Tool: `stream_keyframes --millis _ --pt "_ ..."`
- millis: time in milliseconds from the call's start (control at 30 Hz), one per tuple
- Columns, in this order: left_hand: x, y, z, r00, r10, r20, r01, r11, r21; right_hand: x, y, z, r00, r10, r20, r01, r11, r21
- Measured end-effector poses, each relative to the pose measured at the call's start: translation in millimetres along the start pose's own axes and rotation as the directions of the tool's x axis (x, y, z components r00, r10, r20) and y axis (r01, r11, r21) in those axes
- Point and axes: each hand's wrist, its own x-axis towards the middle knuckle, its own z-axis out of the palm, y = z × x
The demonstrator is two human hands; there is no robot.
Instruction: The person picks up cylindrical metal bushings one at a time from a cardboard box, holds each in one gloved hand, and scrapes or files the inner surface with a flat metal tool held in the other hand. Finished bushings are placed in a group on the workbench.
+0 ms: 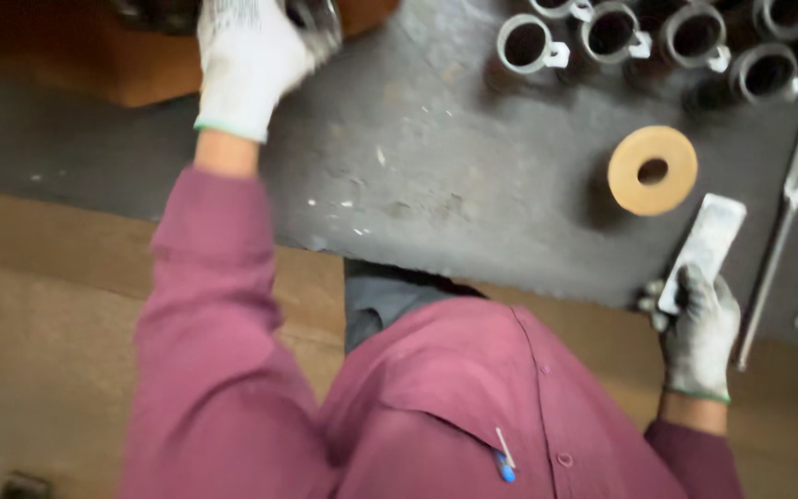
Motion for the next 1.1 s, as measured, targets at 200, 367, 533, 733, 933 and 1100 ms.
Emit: stream_keyframes --millis 200,367,533,733,933,1100 --pt "-53 106 6 0.792 -0.077 0.606 0.168 0.981 -0.095 0 3 -6 1.000 -0.001 0.004 0.001 0.997 0.080" --pt "-79 118 9 0.859 -0.054 0.510 0.172 0.967 -0.186 0 8 -11 1.000 0.007 -0.004 -0.006 0.997 0.071" --pt "-116 93 7 0.951 0.000 0.308 0.097 0.949 -0.298 2 9 -12 1.000 0.001 0.011 -0.002 0.994 0.106" --pt "-147 86 62 0.951 -0.049 0.304 0.295 0.423 -0.857 3 10 -13 1.000 0.003 0.003 -0.003 0.995 0.104" --pt "-156 137 104 0.847 -0.101 0.522 0.502 -0.168 -0.848 3 11 -16 1.000 -0.017 0.000 0.017 0.997 0.080" --pt "-146 238 121 0.964 0.193 0.182 0.070 0.478 -0.875 0 14 -21 1.000 0.004 -0.016 -0.003 0.997 0.083"
